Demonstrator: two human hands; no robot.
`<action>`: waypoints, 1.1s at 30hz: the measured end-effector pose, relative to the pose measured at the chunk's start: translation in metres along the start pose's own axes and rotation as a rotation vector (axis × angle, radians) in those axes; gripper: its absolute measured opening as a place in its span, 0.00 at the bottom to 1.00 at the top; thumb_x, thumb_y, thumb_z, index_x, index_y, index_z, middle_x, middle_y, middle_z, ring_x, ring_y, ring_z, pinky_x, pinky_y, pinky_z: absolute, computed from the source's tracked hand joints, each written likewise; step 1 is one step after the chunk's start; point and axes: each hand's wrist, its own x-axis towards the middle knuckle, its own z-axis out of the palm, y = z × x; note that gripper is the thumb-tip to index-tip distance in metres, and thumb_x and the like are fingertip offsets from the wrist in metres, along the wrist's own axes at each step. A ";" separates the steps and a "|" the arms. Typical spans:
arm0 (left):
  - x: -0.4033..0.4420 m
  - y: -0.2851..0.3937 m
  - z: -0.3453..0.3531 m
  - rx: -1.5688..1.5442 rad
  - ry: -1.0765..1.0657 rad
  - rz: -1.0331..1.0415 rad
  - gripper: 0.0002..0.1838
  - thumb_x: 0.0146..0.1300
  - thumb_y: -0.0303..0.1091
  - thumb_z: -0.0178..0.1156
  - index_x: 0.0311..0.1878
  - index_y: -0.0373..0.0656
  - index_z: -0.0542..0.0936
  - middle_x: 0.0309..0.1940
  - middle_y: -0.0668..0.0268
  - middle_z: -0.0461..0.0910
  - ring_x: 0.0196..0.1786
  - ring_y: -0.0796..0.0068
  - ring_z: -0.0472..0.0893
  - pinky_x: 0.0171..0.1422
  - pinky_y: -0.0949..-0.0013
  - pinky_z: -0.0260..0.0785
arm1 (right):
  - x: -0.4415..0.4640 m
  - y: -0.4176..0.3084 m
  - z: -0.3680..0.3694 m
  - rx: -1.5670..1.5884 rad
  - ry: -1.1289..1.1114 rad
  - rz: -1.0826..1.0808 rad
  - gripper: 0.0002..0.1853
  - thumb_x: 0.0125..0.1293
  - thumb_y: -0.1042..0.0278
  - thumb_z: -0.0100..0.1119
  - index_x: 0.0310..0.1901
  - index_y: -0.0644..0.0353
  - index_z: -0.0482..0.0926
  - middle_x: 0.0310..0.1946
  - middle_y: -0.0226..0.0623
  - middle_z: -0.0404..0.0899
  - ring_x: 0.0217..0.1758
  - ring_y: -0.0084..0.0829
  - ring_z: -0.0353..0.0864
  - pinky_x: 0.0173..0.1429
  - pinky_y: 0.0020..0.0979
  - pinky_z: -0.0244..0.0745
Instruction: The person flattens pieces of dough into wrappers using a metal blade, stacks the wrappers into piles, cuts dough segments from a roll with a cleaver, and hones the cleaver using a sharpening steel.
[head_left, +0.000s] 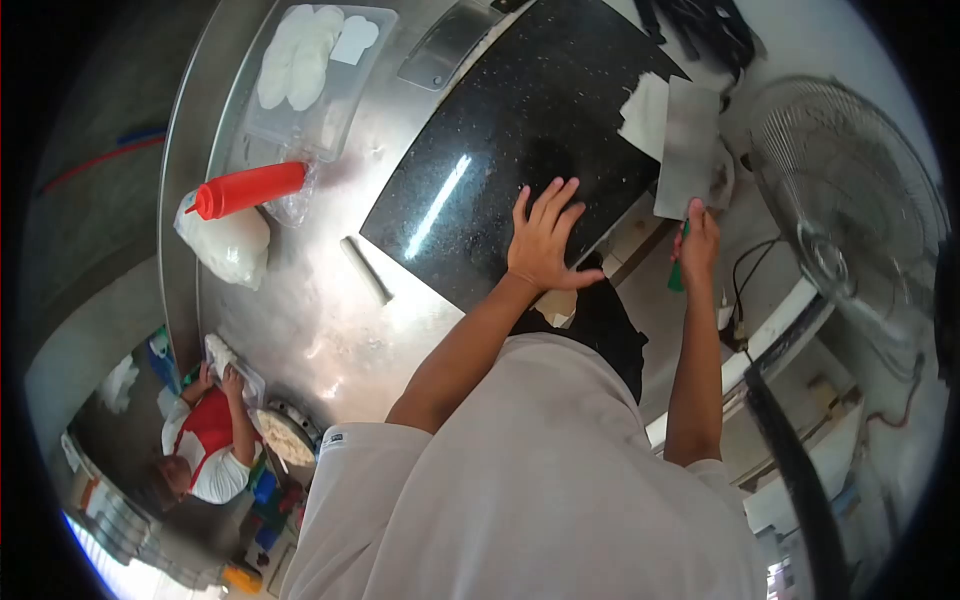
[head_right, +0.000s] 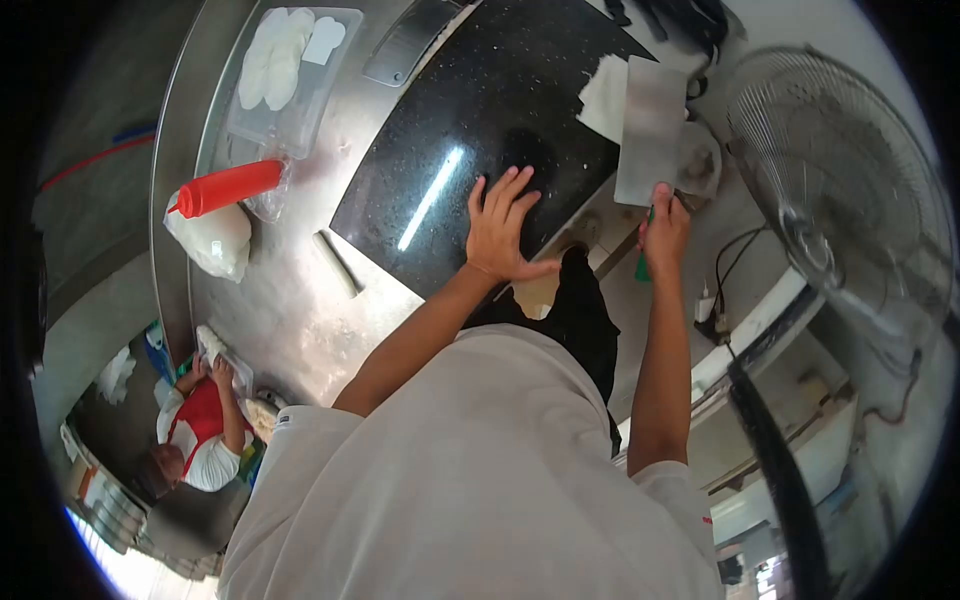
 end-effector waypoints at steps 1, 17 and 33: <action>0.000 -0.002 0.002 -0.032 0.011 0.001 0.49 0.47 0.74 0.69 0.62 0.42 0.78 0.78 0.54 0.66 0.82 0.52 0.62 0.83 0.35 0.41 | -0.013 0.009 -0.004 0.005 0.007 -0.029 0.27 0.78 0.39 0.57 0.32 0.58 0.72 0.16 0.29 0.68 0.14 0.24 0.67 0.17 0.31 0.62; 0.002 -0.016 -0.037 -0.335 0.449 -0.169 0.34 0.75 0.49 0.57 0.74 0.34 0.65 0.76 0.43 0.61 0.78 0.43 0.64 0.84 0.46 0.49 | -0.176 0.116 -0.001 -0.459 -0.347 -0.293 0.31 0.62 0.38 0.75 0.41 0.67 0.84 0.38 0.47 0.88 0.46 0.46 0.87 0.53 0.47 0.78; 0.028 -0.024 -0.018 0.512 -0.305 0.078 0.66 0.39 0.85 0.65 0.82 0.61 0.63 0.87 0.62 0.49 0.88 0.47 0.44 0.76 0.13 0.33 | -0.113 0.026 0.062 -0.818 -0.533 -0.448 0.42 0.47 0.47 0.85 0.55 0.67 0.74 0.45 0.58 0.87 0.52 0.55 0.88 0.57 0.50 0.82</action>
